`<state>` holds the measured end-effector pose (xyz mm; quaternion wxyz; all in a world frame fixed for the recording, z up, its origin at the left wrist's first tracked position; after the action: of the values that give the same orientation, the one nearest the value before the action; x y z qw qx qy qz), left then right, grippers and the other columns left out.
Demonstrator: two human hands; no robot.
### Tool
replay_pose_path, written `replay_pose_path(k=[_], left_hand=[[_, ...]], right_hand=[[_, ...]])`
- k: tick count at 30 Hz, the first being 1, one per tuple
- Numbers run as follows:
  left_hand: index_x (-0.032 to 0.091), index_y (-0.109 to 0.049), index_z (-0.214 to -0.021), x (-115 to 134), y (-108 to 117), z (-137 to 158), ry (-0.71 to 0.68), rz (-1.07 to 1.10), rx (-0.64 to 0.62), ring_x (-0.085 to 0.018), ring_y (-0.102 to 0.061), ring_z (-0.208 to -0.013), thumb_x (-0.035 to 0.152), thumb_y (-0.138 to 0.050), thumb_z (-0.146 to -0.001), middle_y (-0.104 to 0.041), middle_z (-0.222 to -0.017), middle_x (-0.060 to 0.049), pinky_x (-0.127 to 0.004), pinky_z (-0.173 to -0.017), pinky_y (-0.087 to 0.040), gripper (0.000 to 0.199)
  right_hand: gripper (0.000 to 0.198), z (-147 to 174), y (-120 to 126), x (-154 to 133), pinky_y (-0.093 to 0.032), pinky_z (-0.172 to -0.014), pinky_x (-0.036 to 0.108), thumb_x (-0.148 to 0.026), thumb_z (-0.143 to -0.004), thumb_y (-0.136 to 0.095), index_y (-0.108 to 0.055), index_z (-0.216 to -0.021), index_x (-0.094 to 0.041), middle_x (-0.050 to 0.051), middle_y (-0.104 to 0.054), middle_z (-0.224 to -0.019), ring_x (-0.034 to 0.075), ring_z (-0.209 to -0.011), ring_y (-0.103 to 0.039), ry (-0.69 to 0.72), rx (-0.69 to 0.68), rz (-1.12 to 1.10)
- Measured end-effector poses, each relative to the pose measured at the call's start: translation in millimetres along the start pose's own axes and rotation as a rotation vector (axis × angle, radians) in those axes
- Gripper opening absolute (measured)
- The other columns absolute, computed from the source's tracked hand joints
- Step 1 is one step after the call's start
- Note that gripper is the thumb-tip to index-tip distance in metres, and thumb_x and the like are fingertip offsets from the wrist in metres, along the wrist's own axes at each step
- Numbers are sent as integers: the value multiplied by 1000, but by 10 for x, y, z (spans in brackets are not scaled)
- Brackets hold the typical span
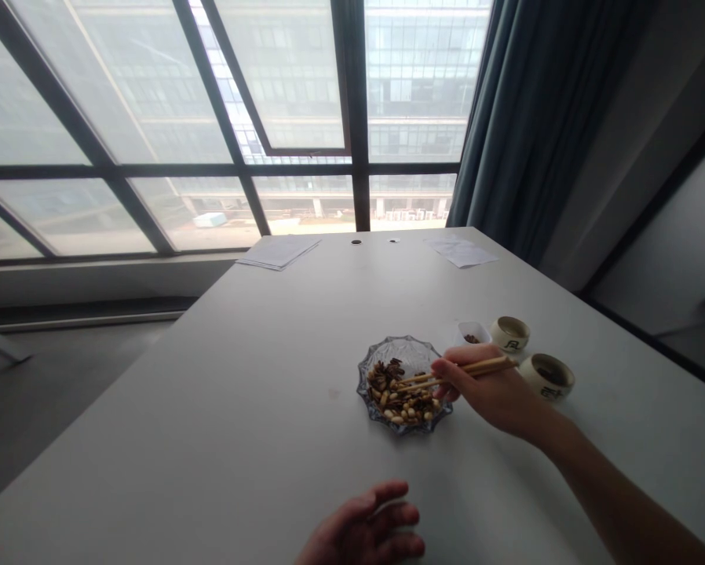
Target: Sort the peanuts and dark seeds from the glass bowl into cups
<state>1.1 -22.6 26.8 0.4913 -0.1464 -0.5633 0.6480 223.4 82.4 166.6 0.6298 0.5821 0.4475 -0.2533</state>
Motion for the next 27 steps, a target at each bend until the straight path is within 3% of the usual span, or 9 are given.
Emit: replay_pose_path(k=[7, 11, 17, 22, 27], left_hand=[[23, -72, -114, 8, -17, 24, 7, -1, 23, -22, -67, -105, 33, -62, -85, -76, -110, -4, -35, -100, -35, 33], [22, -73, -114, 11, -26, 28, 8, 2, 22, -22, -67, -104, 32, -63, -84, -77, -109, -4, -34, -99, -36, 33], [23, -72, -114, 9, -17, 18, 3, -1, 15, -22, -67, -105, 32, -61, -85, -77, -110, -4, -34, -99, -36, 32], [22, -72, -114, 14, -42, 21, 2, -1, 30, -22, -67, -105, 31, -61, -86, -77, -110, -4, -33, -99, -37, 32], [22, -72, -115, 16, -58, 29, 4, 6, 23, -22, -68, -104, 32, -63, -84, -77, -110, -3, -33, -98, -37, 33]], right_hand=[[43, 24, 93, -57, -59, -56, 27, -55, -94, -57, -74, -79, -19, 5, -76, -68, 21, -61, -75, 5, 180, 35], [41, 179, 420, -183, -62, -55, 29, -58, -91, -61, -77, -85, -20, 7, -78, -74, 23, -62, -76, -30, 338, 69], [34, 477, 958, -270, -60, -45, 28, -51, -92, -61, -78, -83, -23, 7, -76, -65, 26, -59, -75, -39, 664, 407], [34, 508, 1023, -200, -54, -34, 28, -53, -88, -65, -78, -77, -23, 7, -76, -67, 28, -57, -75, -78, 629, 406], [37, 462, 925, -263, -56, -42, 29, -54, -90, -63, -78, -80, -22, 7, -75, -65, 26, -55, -73, -39, 601, 368]])
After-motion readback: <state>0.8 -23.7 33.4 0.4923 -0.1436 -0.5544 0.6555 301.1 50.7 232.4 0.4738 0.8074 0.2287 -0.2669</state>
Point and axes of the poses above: each hand's wrist, its own z-axis away from the middle knuckle, its own y-axis out of the back of the hand, x = y × z, the point moved 3 cm from there along -z, towards the middle knuckle
